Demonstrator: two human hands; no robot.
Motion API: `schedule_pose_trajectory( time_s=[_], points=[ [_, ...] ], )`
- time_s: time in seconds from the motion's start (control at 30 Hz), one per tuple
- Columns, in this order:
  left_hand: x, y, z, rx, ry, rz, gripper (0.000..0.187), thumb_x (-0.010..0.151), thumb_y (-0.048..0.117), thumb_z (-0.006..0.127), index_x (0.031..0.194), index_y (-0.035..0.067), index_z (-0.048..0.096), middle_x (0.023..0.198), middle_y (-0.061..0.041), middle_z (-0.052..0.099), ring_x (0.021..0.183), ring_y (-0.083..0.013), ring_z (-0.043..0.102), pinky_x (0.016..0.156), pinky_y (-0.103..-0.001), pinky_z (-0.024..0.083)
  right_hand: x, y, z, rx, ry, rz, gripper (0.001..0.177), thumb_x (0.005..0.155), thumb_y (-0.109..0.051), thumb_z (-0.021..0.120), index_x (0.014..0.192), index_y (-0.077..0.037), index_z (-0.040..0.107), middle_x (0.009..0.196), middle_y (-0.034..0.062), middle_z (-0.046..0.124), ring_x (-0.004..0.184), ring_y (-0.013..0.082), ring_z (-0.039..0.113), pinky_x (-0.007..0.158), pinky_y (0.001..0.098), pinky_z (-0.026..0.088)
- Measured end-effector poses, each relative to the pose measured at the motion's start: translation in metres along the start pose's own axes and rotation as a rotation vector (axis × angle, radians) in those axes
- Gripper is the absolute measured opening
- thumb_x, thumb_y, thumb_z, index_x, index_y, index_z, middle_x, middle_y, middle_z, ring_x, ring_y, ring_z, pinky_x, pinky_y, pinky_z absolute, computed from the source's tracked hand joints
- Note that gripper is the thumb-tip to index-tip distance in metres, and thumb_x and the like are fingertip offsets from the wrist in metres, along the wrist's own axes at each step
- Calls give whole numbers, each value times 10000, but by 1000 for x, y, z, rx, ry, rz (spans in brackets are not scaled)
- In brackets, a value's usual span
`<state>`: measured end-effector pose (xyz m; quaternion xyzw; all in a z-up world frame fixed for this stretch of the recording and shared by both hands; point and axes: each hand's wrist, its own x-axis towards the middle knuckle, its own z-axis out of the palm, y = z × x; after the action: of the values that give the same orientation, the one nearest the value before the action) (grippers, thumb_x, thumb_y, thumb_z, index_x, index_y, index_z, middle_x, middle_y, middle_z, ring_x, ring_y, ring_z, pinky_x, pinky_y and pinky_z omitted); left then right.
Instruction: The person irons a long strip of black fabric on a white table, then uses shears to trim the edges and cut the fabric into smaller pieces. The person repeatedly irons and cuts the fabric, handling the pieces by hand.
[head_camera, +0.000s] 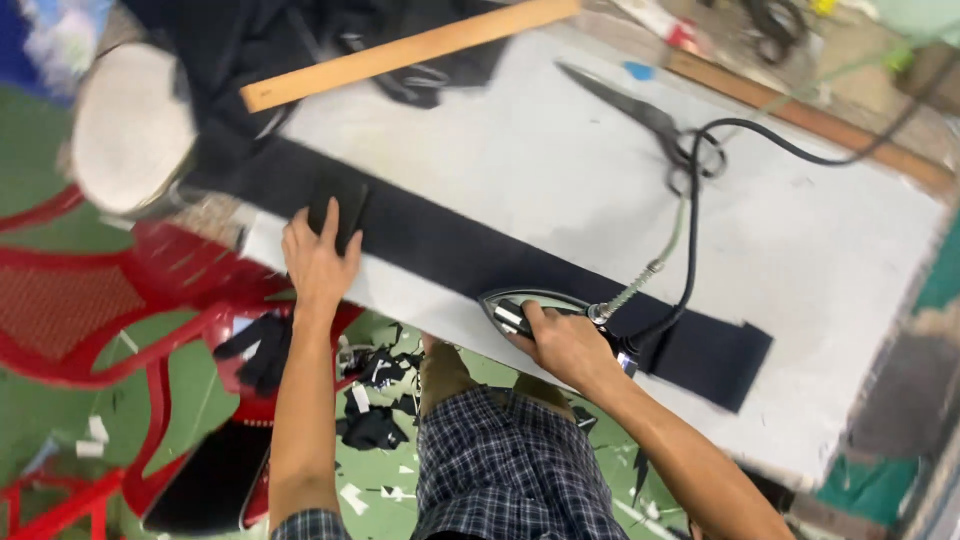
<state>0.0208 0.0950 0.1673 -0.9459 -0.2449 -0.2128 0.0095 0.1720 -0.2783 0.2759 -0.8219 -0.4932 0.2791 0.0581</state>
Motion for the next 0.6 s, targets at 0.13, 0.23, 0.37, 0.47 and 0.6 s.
schedule_pose_trajectory(
  time_s=[0.13, 0.23, 0.37, 0.47, 0.6],
  points=[
    [5, -28, 4, 29, 28, -134, 576, 874, 408, 841, 1377, 159, 710, 1246, -175, 529, 1076, -322, 511, 867, -430, 420, 36, -25, -8, -31, -38, -17, 441, 1011, -410, 545, 1278, -61, 511, 842, 178, 706, 727, 394, 757, 627, 485, 608],
    [11, -40, 14, 15, 69, -217, 587, 855, 441, 847, 1362, 174, 718, 1227, -183, 556, 1067, -324, 537, 891, -445, 434, 69, -50, -17, -74, -92, -4, 477, 999, -442, 523, 1297, -69, 516, 897, 176, 734, 781, 377, 766, 668, 484, 614],
    [10, -42, 19, -36, 121, -287, 492, 944, 514, 714, 1330, 208, 728, 1212, -159, 569, 1057, -318, 568, 840, -444, 454, 109, -88, -32, -48, -108, -19, 465, 1007, -463, 497, 1222, -53, 540, 872, 209, 729, 794, 409, 765, 692, 517, 613],
    [11, -42, 21, -54, 148, -300, 409, 1011, 484, 623, 1310, 231, 739, 1205, -127, 572, 1040, -286, 570, 815, -415, 458, 132, -106, -33, -67, -88, -33, 429, 1012, -444, 494, 1200, -62, 546, 861, 194, 733, 789, 384, 771, 688, 488, 620],
    [12, -42, 19, -104, 156, -311, 346, 1025, 413, 621, 1299, 247, 751, 1183, -137, 608, 1034, -305, 596, 836, -423, 472, 144, -115, -35, -46, -40, -41, 406, 1009, -408, 513, 1206, -56, 560, 869, 204, 751, 797, 371, 777, 688, 479, 618]
  ],
)
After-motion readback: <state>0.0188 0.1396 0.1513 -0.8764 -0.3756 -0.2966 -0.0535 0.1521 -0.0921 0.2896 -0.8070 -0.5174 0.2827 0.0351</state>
